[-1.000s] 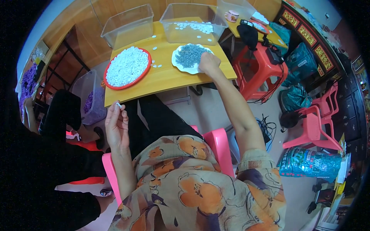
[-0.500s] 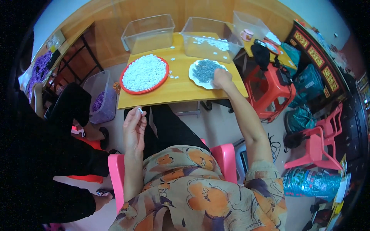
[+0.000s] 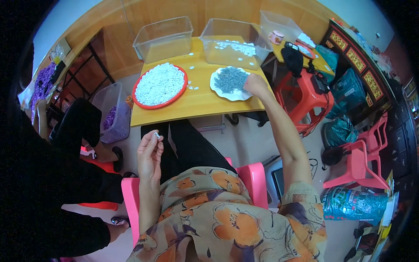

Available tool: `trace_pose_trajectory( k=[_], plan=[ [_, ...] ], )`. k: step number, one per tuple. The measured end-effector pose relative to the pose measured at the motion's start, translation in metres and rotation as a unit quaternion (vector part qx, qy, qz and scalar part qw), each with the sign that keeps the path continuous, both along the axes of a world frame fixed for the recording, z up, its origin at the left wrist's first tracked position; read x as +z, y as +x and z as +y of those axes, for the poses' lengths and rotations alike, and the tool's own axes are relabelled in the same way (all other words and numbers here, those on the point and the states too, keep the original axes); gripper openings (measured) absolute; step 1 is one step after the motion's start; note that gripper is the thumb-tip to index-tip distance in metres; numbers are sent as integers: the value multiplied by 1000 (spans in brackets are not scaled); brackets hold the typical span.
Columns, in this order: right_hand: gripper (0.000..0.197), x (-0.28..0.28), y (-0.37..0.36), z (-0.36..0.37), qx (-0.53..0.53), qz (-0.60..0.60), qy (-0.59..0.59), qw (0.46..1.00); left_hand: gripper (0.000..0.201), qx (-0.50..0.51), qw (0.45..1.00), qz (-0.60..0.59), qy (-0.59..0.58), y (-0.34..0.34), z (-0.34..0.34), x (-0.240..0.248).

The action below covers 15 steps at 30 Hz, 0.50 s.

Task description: Manually assembling small white plastic components by inserting thin metallic pins into them.

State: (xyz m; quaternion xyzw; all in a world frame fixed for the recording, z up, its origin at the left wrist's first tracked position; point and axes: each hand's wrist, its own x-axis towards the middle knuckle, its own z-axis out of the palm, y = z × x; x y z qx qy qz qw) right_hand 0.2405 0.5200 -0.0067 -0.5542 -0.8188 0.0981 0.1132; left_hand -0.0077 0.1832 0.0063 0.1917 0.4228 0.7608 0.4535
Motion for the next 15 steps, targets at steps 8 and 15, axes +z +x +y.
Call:
trace_pose_trajectory(
  k=[8, 15],
  plan=[
    [8, -12, -21, -6, 63, 11, 13, 998, 15, -2, 1000, -2, 1, 4, -4, -3],
    [13, -28, -25, 5, 23, -26, 22, 999, 16, -5, 1000, -4, -7, 7, -5, -6]
  ],
)
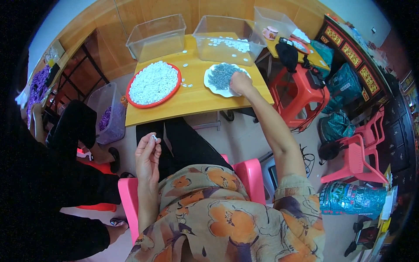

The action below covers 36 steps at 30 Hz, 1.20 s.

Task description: Manually assembling small white plastic components by inserting thin metallic pins into them.

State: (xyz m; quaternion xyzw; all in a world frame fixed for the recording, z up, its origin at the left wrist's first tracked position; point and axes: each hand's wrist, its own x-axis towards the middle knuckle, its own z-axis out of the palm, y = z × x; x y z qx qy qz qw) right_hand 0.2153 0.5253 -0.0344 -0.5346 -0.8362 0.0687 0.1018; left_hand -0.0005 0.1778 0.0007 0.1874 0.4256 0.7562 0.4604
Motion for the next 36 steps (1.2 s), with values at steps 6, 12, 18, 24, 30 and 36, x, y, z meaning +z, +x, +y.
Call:
trace_pose_trajectory(
  k=[6, 12, 18, 24, 30, 36],
  plan=[
    [17, 6, -2, -8, 79, -19, 13, 997, 18, -20, 1000, 12, -5, 2, 0, -1],
    [4, 75, -42, -134, 215, 378, -159, 886, 19, -7, 999, 40, -8, 3, 2, 6],
    [20, 76, -80, -232, 335, 451, -164, 811, 20, -1, 996, 89, -5, 6, 2, 10],
    [32, 76, -83, -245, 357, 441, -102, 817, 19, 26, 991, 130, 5, 7, -2, 11],
    [37, 75, -82, -245, 361, 435, -86, 821, 19, 17, 988, 150, 2, 10, -1, 8],
    [37, 72, -80, -245, 366, 445, -90, 812, 19, 17, 990, 139, 4, 10, 0, 9]
  ],
)
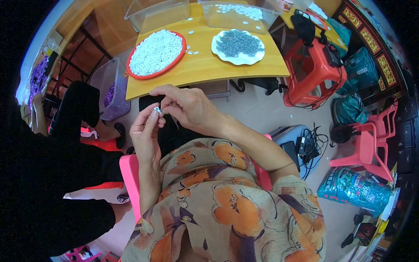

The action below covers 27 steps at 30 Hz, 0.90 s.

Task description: Manually assembling small white plastic components by inserting thin metallic pins into them.

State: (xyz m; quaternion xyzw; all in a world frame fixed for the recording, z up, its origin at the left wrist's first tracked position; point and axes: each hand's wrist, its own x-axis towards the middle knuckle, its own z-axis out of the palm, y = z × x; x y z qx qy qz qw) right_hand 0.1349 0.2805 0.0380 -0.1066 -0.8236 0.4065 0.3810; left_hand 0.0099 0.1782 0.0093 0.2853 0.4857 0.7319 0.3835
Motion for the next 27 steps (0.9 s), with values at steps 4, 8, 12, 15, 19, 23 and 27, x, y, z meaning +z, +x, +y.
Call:
trace_pose_trajectory(
  k=[4, 8, 12, 15, 19, 23, 27],
  plan=[
    [36, -2, 0, -1, 4, 16, -19, 1000, 19, -10, 1000, -21, -2, 0, -1, 1],
    [35, -7, -2, -2, 2, 29, -23, 999, 21, 17, 999, 28, 3, 1, 0, -3],
    [34, -8, -2, -3, -19, 29, -9, 999, 20, 32, 997, 64, 11, 5, 1, -1],
    [33, -9, -2, -3, -31, 33, 27, 999, 18, 38, 994, 102, 11, 7, 1, -1],
    [32, -11, -1, -2, -34, 44, 25, 998, 17, 54, 984, 172, 3, 7, 2, -1],
    [31, -16, -1, -3, -31, 34, 1, 999, 16, 59, 981, 183, 6, 8, 4, -7],
    [27, -15, -2, -5, -27, 51, -20, 998, 15, 57, 980, 189, 2, 9, 4, -9]
  ],
)
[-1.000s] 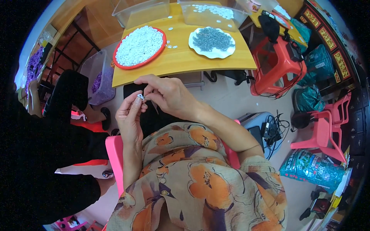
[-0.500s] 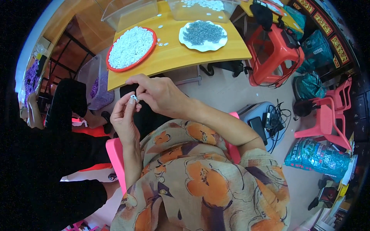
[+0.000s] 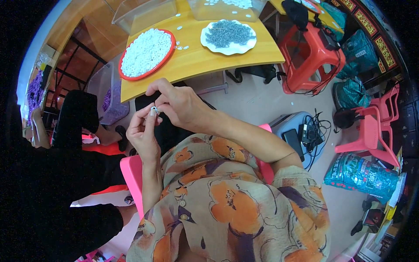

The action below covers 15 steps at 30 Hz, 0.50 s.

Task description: Manually assembling small white plastic components by inserting thin metallic pins into them.

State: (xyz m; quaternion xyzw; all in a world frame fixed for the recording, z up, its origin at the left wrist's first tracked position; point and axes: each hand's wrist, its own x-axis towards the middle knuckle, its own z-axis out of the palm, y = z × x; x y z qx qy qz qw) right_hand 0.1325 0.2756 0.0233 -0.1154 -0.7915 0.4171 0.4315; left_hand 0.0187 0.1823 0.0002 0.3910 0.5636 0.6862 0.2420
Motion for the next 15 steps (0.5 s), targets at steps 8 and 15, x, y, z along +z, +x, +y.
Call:
trace_pose_trajectory(
  k=[8, 15],
  plan=[
    [25, -1, 1, 1, -2, -2, -47, 999, 13, -1, 1000, -18, 9, 1, 1, -3],
    [24, -1, 0, -1, -33, -5, -66, 997, 11, 31, 997, 66, 6, 2, 1, -6]
  ],
)
